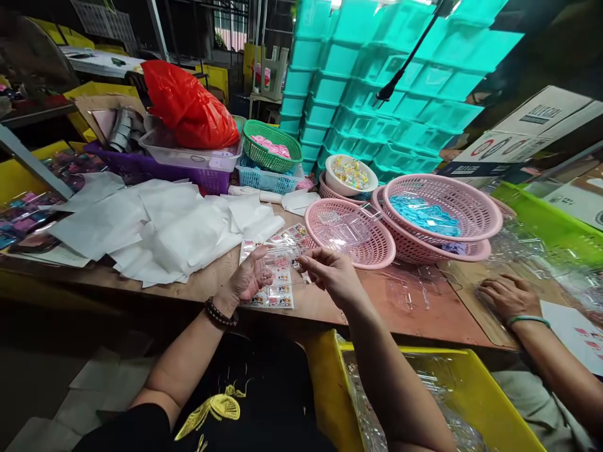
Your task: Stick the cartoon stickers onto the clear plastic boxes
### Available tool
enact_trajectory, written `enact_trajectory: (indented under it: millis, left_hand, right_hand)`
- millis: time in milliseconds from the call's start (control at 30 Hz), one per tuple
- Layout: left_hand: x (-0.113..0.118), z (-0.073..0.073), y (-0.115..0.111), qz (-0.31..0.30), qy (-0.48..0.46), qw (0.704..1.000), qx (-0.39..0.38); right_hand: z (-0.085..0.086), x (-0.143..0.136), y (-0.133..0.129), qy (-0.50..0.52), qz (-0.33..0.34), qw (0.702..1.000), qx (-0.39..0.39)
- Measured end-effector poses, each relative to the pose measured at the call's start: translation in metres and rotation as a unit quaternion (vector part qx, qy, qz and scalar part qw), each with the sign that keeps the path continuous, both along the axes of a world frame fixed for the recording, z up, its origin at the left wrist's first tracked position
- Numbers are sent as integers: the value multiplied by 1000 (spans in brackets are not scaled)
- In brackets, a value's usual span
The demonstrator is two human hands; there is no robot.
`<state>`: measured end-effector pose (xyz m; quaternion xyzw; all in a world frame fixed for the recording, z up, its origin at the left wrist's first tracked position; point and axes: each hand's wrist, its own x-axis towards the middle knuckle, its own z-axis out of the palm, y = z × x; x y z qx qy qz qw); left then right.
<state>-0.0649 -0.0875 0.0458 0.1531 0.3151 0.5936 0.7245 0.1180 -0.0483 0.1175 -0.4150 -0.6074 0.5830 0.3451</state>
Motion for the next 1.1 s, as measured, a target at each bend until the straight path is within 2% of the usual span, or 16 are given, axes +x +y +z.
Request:
enact_trajectory:
  millis: [167, 400, 633, 1100]
  left_hand:
    - [4, 5, -1, 1, -2, 1000, 0]
    - [3, 3, 0, 0, 36, 999, 0]
    - [2, 1, 1, 0, 31, 1000, 6]
    - [2, 1, 0, 5, 44, 999, 2]
  right_hand:
    - [-11, -6, 6, -16, 7, 1000, 17]
    - [-16, -8, 9, -20, 8, 999, 27]
    - [-17, -7, 9, -9, -14, 999, 32]
    - [-19, -8, 9, -12, -9, 999, 46]
